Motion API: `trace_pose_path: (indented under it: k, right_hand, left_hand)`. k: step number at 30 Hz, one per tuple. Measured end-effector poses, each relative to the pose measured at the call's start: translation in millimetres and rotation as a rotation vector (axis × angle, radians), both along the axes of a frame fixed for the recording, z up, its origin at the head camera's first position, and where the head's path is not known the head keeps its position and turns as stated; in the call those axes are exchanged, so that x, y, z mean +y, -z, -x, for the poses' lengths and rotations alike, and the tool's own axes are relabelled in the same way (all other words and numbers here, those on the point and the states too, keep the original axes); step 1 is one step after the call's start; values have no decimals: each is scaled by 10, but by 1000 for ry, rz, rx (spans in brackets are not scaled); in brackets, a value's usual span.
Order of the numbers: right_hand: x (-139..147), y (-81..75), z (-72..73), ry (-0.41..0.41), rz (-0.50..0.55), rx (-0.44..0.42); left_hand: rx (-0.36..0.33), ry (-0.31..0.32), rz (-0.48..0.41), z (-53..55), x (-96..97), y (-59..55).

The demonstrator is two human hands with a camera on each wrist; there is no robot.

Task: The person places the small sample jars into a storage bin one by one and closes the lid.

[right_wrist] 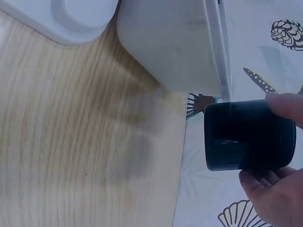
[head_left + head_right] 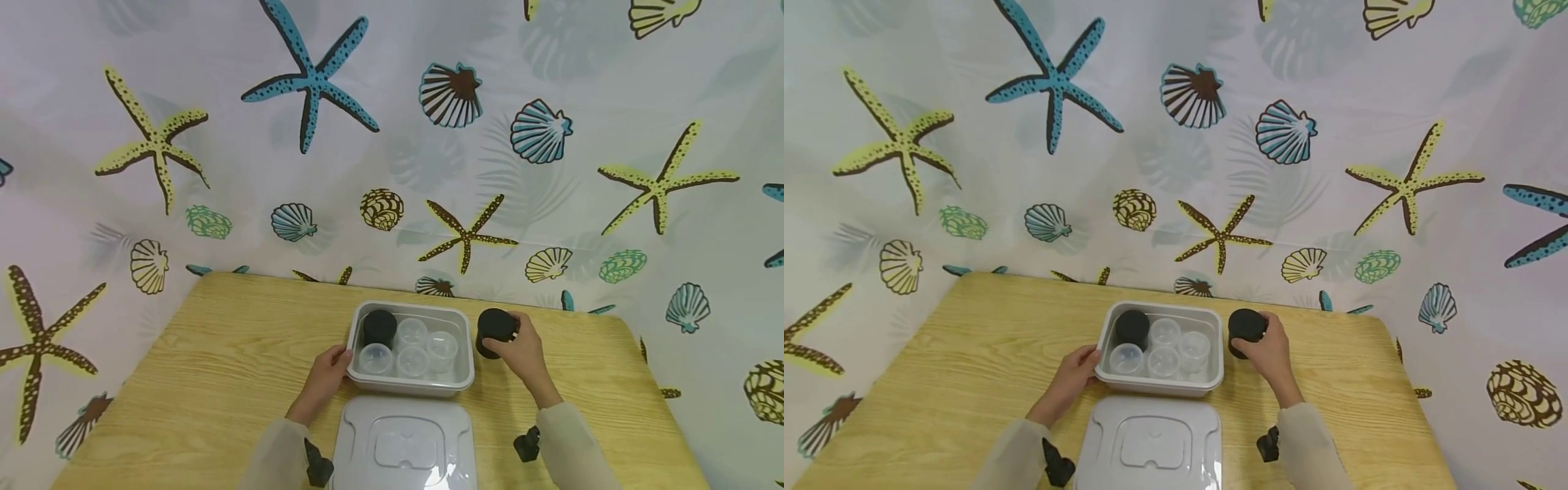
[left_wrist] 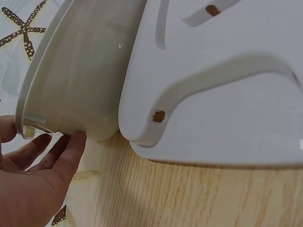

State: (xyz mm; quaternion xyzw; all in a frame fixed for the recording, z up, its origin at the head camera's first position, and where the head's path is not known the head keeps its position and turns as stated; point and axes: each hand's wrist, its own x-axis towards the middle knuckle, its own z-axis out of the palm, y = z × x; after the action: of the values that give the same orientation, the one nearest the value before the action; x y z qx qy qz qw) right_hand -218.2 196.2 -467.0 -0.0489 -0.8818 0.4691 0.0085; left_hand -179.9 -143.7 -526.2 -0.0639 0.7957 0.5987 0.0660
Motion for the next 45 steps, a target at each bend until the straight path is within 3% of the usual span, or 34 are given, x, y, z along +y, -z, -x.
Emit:
trace_pose_path:
  k: [15, 36, 45]
  right_hand:
    - [-99, -123, -42, -25, -5, 26]
    - [-182, -216, -48, -55, 23, 72]
    - [-335, -174, -91, -107, 41, 84]
  left_hand:
    - [16, -3, 12, -11, -3, -18]
    - [-20, -4, -3, -20, 9, -25]
    - [-25, -6, -11, -6, 4, -9]
